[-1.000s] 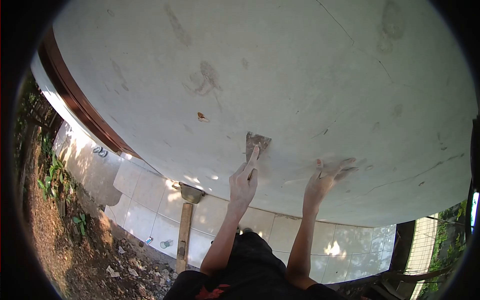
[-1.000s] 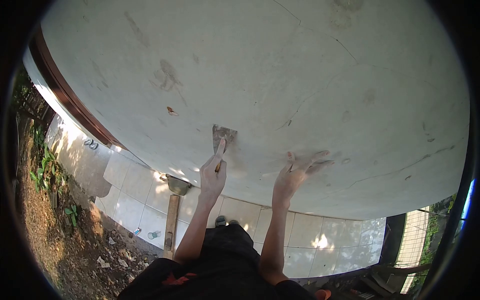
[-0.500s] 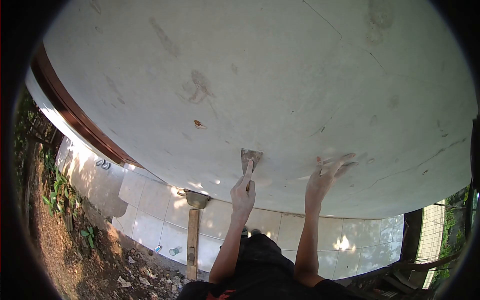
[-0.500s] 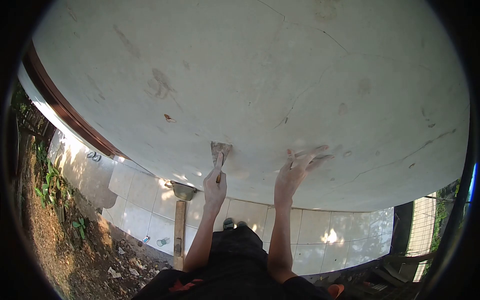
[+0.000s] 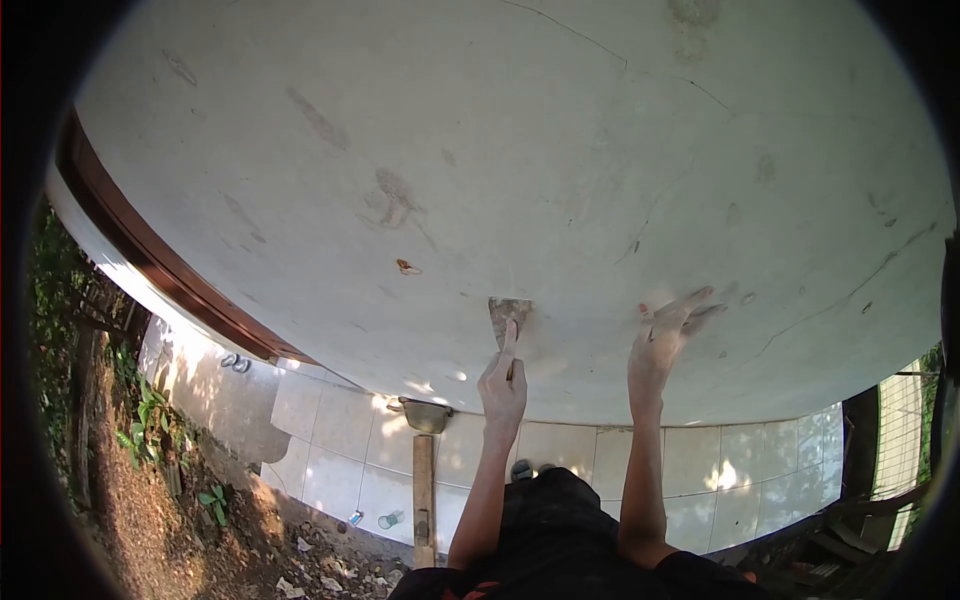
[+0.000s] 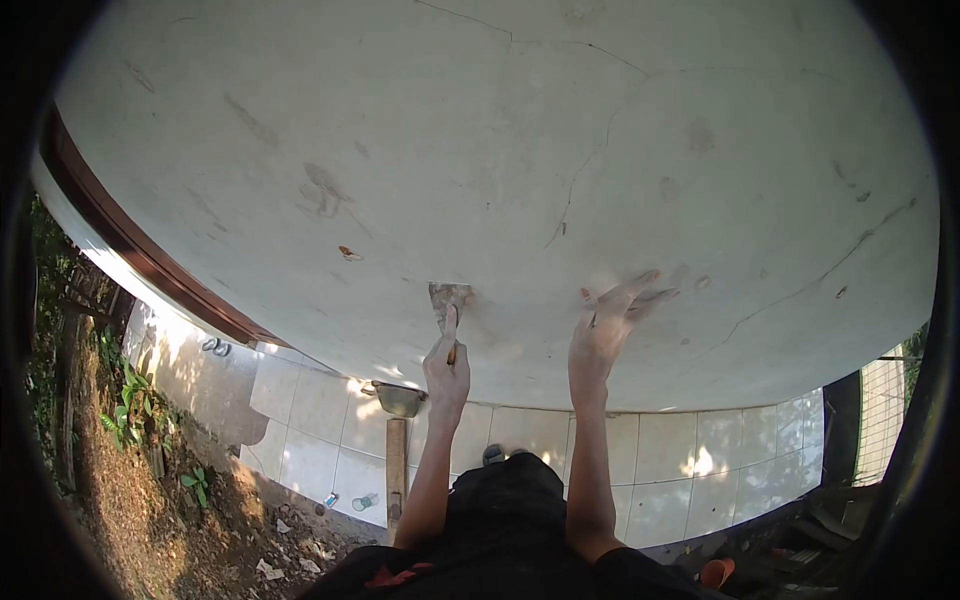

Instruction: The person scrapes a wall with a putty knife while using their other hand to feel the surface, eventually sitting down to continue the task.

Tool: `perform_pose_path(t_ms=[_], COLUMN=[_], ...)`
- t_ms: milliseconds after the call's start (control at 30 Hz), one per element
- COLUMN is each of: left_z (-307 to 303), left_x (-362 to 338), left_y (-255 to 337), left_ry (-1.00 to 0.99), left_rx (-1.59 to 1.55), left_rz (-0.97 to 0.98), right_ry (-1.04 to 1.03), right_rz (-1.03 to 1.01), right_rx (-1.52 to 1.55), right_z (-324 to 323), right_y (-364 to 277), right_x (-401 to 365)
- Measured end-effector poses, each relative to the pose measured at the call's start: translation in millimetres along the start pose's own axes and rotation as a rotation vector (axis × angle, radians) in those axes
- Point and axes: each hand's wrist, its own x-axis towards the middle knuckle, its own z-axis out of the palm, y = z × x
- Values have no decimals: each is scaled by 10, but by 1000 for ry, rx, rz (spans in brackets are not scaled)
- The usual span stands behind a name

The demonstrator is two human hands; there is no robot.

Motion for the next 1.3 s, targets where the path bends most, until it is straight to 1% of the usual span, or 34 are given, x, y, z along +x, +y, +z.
perform_pose_path(t_ms=[33,100,167,200,267,333,400,433,467,500,600,667,733,767,833,900,1033,1067,1133,1167,1200,1300], left_z=[8,6,-10,-23,-3,17,39,42,17,-6,-43,33,58,58,0,-33,-40,-9,-9,-23,-57,-120], left_x=[-2,-18,-34,-7,11,2,112,184,310,363,337,102,79,75,117,309,258,133,122,104,90,112], left_y=[-5,-2,4,3,-6,0,84,122,258,332,304,56,39,18,152,321,257,120,121,123,173,277], left_ry=[-4,-10,-18,-19,-12,-17,19,10,52,97,71,53,36,16,-5,43,54,32,6,-12,-29,-34], left_rx=[-3,-30,-22,-12,-27,-43,-71,-69,-109,-149,-110,-112,-115,-91,-64,-93,-115,-101,-87,-61,-34,-11], left_rz=[16,-15,-10,-7,5,13,1,-2,6,11,4,0,-5,-38,-87,-50,-9,-25,-37,-89,-144,-152], right_ry=[14,37,8,14,30,27,27,33,35,30,23,5,15,17,12,13,22,22,30,29,25,31], right_rz=[-12,-18,-140,-138,-100,-96,-96,-47,-3,-2,48,133,127,124,131,130,109,101,96,95,98,141], right_rx=[-6,-15,-161,-155,-45,-57,-73,-42,-12,-15,-12,-9,-8,-7,-5,1,-24,-39,-29,-23,-26,-35], right_z=[6,9,14,18,1,-13,-4,0,-6,-18,-22,-47,-37,-24,-16,-28,-17,-15,-3,-7,-10,-13], right_y=[4,55,135,109,51,87,69,39,4,-12,-97,-172,-138,-124,-104,-102,-105,-95,-79,-70,-69,-66], right_x=[4,-11,-19,-6,-12,-21,6,5,2,-11,43,37,39,23,14,24,27,31,37,23,11,44])
